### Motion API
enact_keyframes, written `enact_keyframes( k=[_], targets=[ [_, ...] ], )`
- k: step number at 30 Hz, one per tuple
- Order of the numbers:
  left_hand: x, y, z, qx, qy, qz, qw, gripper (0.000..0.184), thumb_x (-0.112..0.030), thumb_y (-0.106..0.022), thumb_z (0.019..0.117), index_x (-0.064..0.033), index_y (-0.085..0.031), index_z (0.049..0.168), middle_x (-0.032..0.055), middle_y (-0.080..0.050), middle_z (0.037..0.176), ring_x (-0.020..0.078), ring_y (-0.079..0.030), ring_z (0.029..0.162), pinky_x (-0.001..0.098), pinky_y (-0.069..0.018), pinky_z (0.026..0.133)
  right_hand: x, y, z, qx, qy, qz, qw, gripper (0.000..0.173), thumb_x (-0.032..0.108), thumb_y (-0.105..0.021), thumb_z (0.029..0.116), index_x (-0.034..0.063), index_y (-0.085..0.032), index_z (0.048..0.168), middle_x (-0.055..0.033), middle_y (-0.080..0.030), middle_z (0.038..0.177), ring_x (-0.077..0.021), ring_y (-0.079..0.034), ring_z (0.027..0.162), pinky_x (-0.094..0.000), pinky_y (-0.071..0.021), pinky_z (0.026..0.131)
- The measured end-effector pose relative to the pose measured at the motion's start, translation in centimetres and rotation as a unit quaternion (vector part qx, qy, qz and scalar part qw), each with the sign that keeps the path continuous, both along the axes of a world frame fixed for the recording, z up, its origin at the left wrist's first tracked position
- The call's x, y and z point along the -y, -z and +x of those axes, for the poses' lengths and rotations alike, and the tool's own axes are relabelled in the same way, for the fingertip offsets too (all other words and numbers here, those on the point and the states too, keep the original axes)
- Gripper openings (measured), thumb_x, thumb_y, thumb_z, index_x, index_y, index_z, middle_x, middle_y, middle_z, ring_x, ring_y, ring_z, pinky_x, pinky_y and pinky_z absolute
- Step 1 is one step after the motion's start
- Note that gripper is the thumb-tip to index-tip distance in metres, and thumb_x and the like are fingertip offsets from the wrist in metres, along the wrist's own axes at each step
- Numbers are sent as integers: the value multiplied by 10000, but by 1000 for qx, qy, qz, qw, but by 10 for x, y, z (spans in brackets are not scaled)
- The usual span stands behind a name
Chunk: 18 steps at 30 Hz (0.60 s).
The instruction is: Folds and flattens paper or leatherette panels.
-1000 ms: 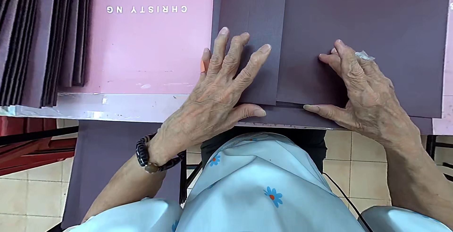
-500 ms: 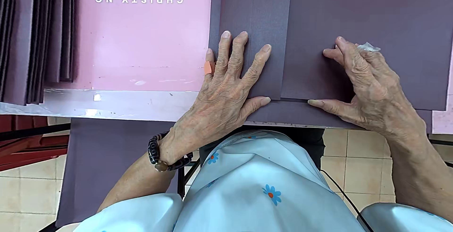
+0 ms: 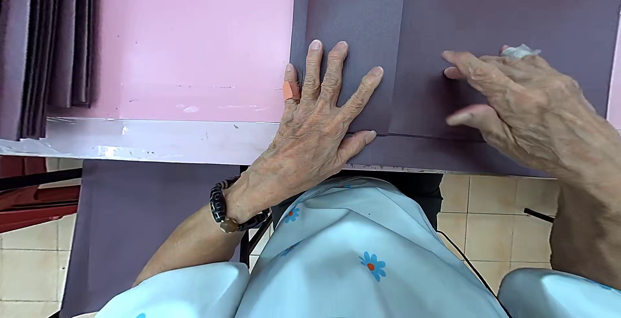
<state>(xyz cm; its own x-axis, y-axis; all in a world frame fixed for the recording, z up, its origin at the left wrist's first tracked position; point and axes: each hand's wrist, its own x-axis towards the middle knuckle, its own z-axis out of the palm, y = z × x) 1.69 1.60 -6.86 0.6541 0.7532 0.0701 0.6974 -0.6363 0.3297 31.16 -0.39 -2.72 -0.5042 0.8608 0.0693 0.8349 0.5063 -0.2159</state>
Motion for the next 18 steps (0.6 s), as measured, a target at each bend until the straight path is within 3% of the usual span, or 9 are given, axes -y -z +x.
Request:
enact_keyframes(
  k=[1,3,6,8,9,13,18],
  targets=[
    [0,1,-1,9,5,2,1000,700,-558,-409,1016,-229,-310,1625,272,-155,1674,525,-107,1533,757,-94,1151,-4,-4,-10,-2,23,11,1000,622,458,-437,1076,-24,-508,1462,-238,-697,1194,-458,-660,1099,-598,-467,982],
    [0,1,-2,18,11,2,1000,684,-578,-409,1019,-271,-315,1623,244,-158,1683,514,-98,1540,772,-88,1144,-9,0,-31,-27,77,50,995,508,333,-521,1071,-44,-548,1410,-261,-682,1165,-473,-624,1106,-558,-473,948],
    [0,0,-2,21,12,4,1000,691,-588,-357,1032,-261,-278,1635,232,-169,1685,489,-97,1550,785,-73,1134,-13,14,-50,-42,139,68,987,541,305,-461,1095,-53,-443,1501,-280,-498,1490,-469,-425,1415,-547,-302,1184],
    [1,0,-1,15,10,5,1000,705,-594,-347,1032,-245,-264,1639,241,-167,1682,482,-104,1551,775,-70,1139,-13,23,-54,-43,159,40,985,611,333,-394,1108,-50,-314,1577,-274,-319,1628,-471,-245,1530,-579,-178,1246],
    [1,0,0,10,8,6,1000,708,-591,-348,1031,-238,-266,1639,249,-170,1679,488,-113,1548,773,-79,1138,-12,27,-55,-44,164,27,985,631,346,-372,1111,-50,-274,1592,-278,-279,1645,-475,-212,1540,-584,-156,1252],
    [1,0,2,-8,-1,4,1000,708,-575,-337,1035,-222,-251,1643,252,-168,1678,478,-116,1551,778,-78,1128,-7,33,-57,-29,165,-12,986,656,361,-343,1117,-53,-209,1608,-278,-288,1643,-455,-258,1533,-590,-167,1249],
    [2,2,4,-22,-14,7,1000,722,-580,-303,1042,-199,-220,1650,245,-148,1686,471,-106,1554,769,-61,1141,-6,39,-57,-9,150,-11,989,644,353,-347,1108,-21,-223,1618,-272,-257,1657,-470,-239,1535,-609,-166,1237]
  ],
)
